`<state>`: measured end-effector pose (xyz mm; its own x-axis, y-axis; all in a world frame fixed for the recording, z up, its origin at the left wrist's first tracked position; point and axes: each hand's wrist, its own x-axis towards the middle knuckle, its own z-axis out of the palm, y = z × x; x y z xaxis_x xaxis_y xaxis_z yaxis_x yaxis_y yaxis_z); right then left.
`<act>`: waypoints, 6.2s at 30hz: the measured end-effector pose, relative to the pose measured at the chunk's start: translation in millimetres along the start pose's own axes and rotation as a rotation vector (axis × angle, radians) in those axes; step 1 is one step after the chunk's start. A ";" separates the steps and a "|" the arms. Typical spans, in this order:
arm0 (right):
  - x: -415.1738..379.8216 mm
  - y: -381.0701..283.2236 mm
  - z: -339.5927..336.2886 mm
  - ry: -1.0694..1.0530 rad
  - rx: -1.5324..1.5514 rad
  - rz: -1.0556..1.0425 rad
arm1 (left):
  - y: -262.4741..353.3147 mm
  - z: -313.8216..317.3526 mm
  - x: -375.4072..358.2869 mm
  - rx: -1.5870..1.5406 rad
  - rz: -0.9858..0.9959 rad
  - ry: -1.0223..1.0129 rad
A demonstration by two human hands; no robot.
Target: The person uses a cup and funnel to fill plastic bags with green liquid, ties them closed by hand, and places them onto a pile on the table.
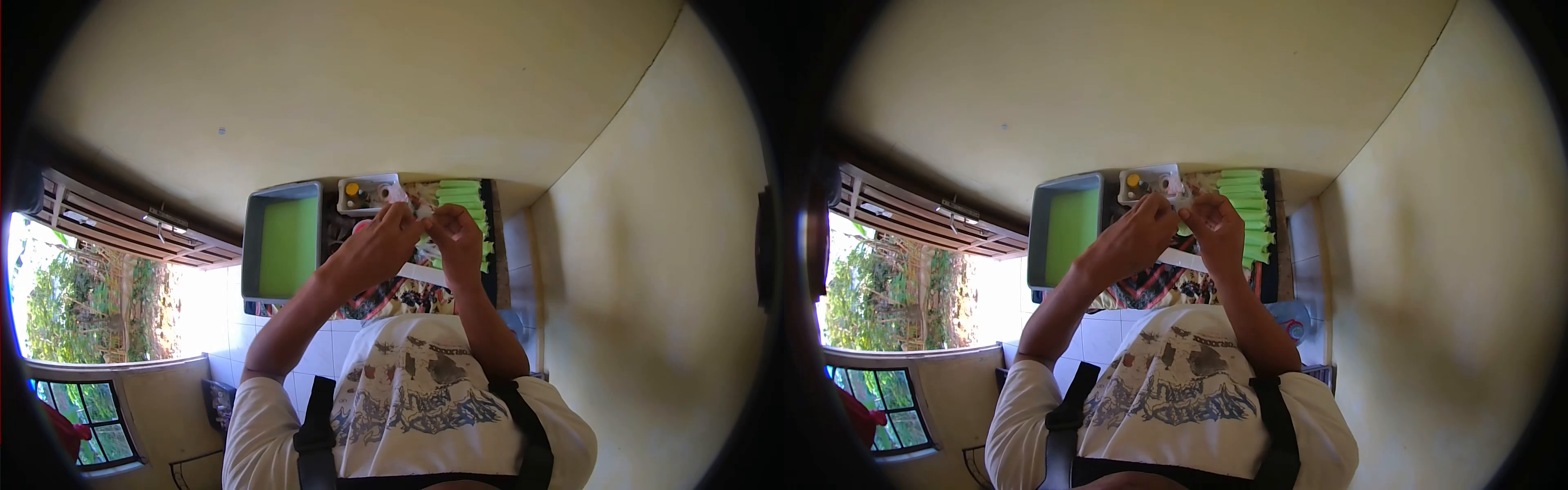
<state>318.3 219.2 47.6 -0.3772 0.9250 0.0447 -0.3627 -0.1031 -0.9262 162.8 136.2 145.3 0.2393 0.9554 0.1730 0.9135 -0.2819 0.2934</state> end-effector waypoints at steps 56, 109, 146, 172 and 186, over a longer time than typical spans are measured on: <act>-70.6 136.4 142.4 -0.281 -0.421 -0.134 | -147.2 43.2 -203.4 -0.961 -0.648 0.184; -25.9 74.8 134.7 -0.230 -0.810 -0.470 | -124.5 96.2 -131.5 -0.499 -0.242 0.782; -44.6 67.1 154.9 -0.069 -0.790 -0.508 | -112.7 109.8 -139.1 -0.404 -0.154 0.874; -36.7 125.2 2.3 -0.177 -0.688 -0.089 | -92.1 174.5 -74.1 -0.779 -0.291 0.533; 70.6 182.9 -161.0 -0.188 -1.197 -0.076 | -118.7 317.2 54.0 -1.738 -0.986 0.257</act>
<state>362.6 324.5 -178.8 -0.5434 0.8361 0.0758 0.5899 0.4445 -0.6742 171.6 249.1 -178.4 -0.2351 0.8179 -0.5251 -0.5889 0.3100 0.7464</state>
